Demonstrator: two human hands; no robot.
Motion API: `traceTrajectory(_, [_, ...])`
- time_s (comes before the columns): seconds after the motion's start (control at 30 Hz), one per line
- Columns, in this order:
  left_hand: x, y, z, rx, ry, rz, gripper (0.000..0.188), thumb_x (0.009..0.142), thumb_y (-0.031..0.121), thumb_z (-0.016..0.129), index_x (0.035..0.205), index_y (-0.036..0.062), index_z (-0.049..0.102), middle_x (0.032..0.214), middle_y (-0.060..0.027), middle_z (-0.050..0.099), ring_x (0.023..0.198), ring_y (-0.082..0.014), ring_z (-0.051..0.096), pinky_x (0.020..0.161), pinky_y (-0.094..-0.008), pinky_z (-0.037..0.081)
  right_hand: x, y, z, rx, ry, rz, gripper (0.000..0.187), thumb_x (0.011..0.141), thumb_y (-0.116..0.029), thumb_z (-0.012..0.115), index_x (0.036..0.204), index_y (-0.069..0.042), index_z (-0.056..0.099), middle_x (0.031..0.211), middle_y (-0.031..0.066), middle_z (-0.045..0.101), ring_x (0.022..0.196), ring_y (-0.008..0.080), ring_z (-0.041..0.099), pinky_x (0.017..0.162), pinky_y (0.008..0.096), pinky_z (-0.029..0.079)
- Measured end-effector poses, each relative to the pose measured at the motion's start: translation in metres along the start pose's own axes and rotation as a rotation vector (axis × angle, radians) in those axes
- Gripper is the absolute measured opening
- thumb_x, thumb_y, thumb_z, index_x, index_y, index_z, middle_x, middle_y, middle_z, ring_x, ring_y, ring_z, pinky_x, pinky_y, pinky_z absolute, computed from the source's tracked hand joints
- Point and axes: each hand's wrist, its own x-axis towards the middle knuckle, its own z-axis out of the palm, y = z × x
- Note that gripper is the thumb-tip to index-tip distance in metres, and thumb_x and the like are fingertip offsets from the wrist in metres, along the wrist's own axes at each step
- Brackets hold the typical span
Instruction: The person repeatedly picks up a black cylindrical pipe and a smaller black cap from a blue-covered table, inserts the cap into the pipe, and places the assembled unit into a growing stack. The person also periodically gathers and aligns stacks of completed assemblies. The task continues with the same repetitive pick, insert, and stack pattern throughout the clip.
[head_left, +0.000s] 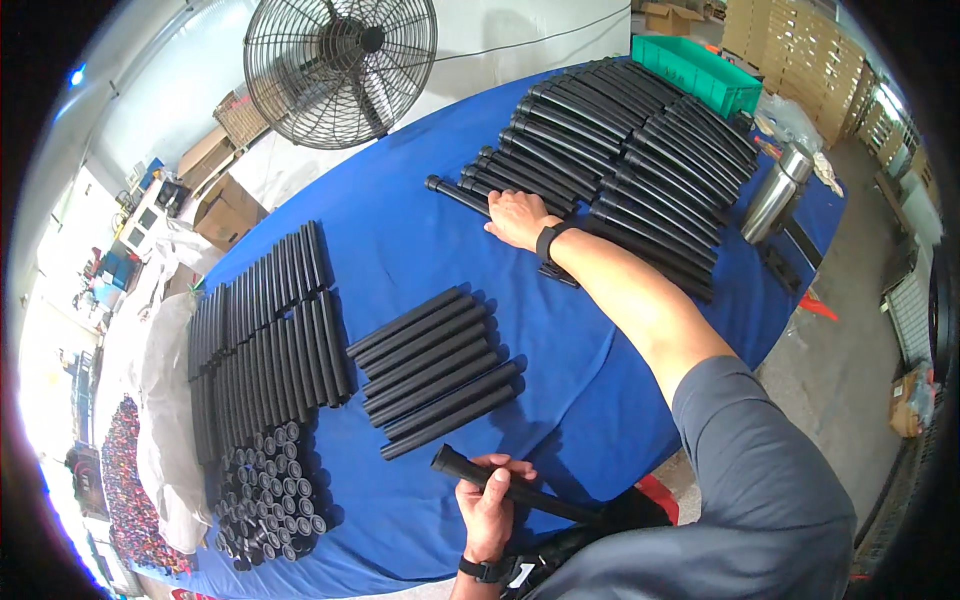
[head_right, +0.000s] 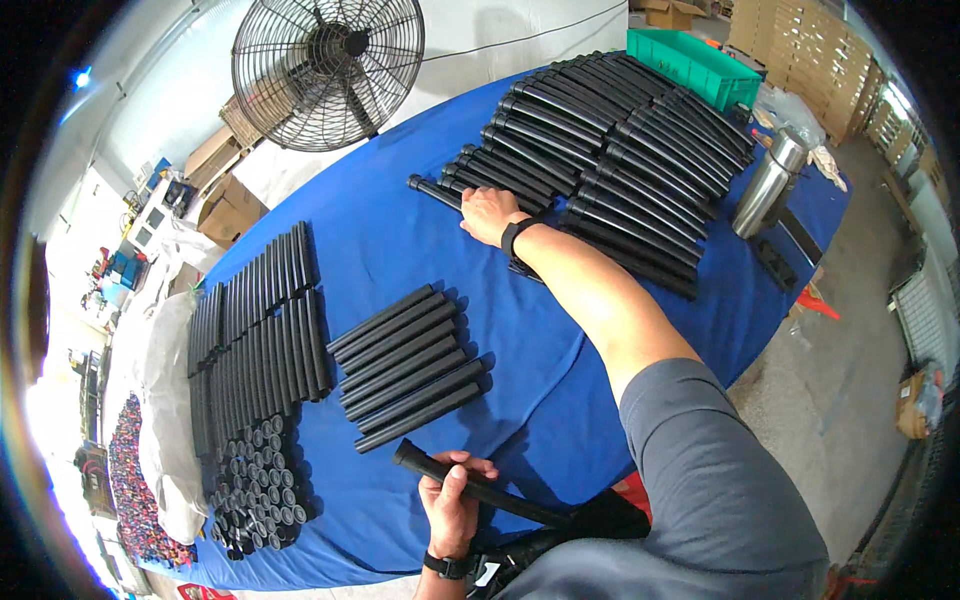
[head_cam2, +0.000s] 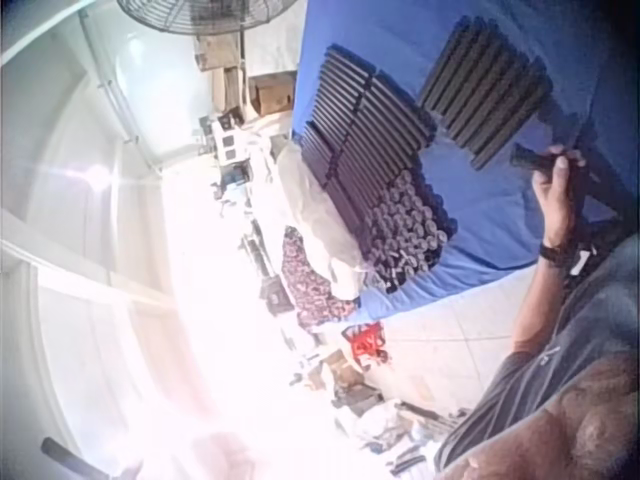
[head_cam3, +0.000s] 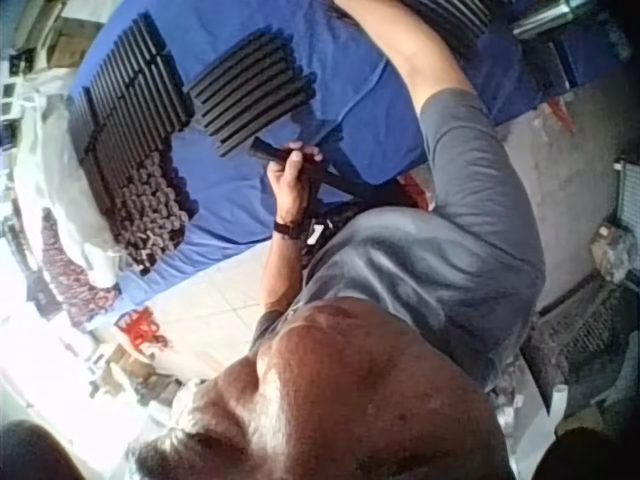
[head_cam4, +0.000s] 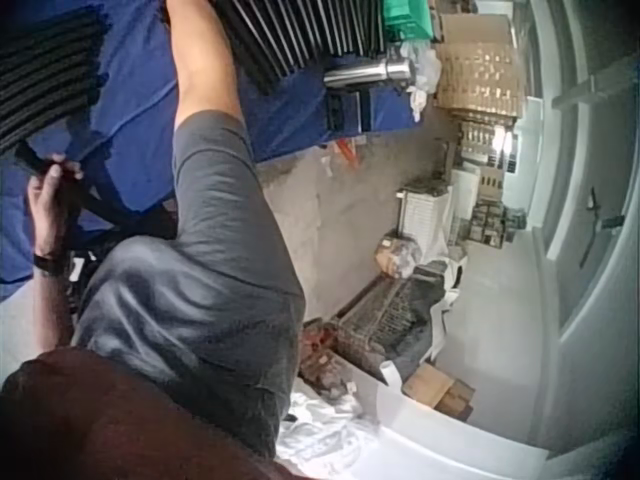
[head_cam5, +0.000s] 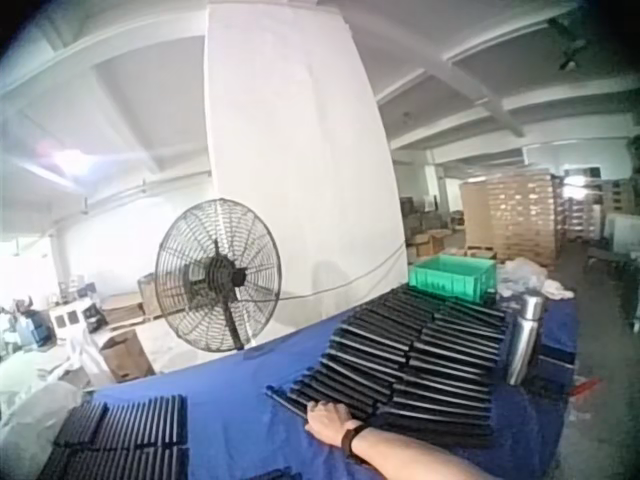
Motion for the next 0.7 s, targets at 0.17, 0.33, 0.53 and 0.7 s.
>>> traceTrajectory(0.17, [0.002,-0.001,0.001,0.002,-0.009,-0.009,0.022,0.099,0.011,0.068,0.117,-0.0020,0.062,0.100,-0.0230,0.074,0.090,-0.0303,0.073,0.089,-0.0447,0.058,-0.005,-0.003,-0.013,0.095,0.072,0.053,0.045,0.095,-0.038,0.069,0.111,0.003,0.060,0.097,0.0233,0.073,0.091,0.0392,0.074,0.078,0.0485,0.061])
traceTrajectory(0.33, [-0.003,0.000,-0.001,-0.019,0.001,0.005,0.035,0.103,0.030,0.064,0.118,-0.0016,0.060,0.100,-0.0222,0.074,0.091,-0.0305,0.072,0.088,-0.0447,0.057,-0.069,-0.033,-0.061,0.539,0.287,-0.127,0.034,0.094,-0.033,0.072,0.092,-0.001,0.061,0.080,0.0189,0.070,0.077,0.0387,0.070,0.068,0.0483,0.054])
traceTrajectory(0.53, [-0.005,0.018,0.016,0.050,0.111,0.148,0.049,0.106,0.048,0.052,0.121,0.0012,0.056,0.103,-0.0201,0.074,0.105,-0.0346,0.069,0.101,-0.0498,0.050,-0.265,-0.086,-0.135,1.067,-0.325,-0.166,0.035,0.095,-0.033,0.076,0.097,-0.001,0.063,0.074,0.0109,0.069,0.069,0.0150,0.069,0.060,0.0336,0.052])
traceTrajectory(0.7, [0.006,0.027,0.046,-0.155,0.010,0.171,0.052,0.105,0.054,0.050,0.127,0.0068,0.055,0.117,-0.0171,0.072,0.127,-0.0357,0.060,0.112,-0.0558,0.040,-0.353,-0.118,-0.118,1.232,-0.580,-0.093,0.051,0.098,-0.043,0.070,0.120,0.002,0.059,0.089,0.0130,0.068,0.081,0.0226,0.068,0.072,0.0389,0.054])
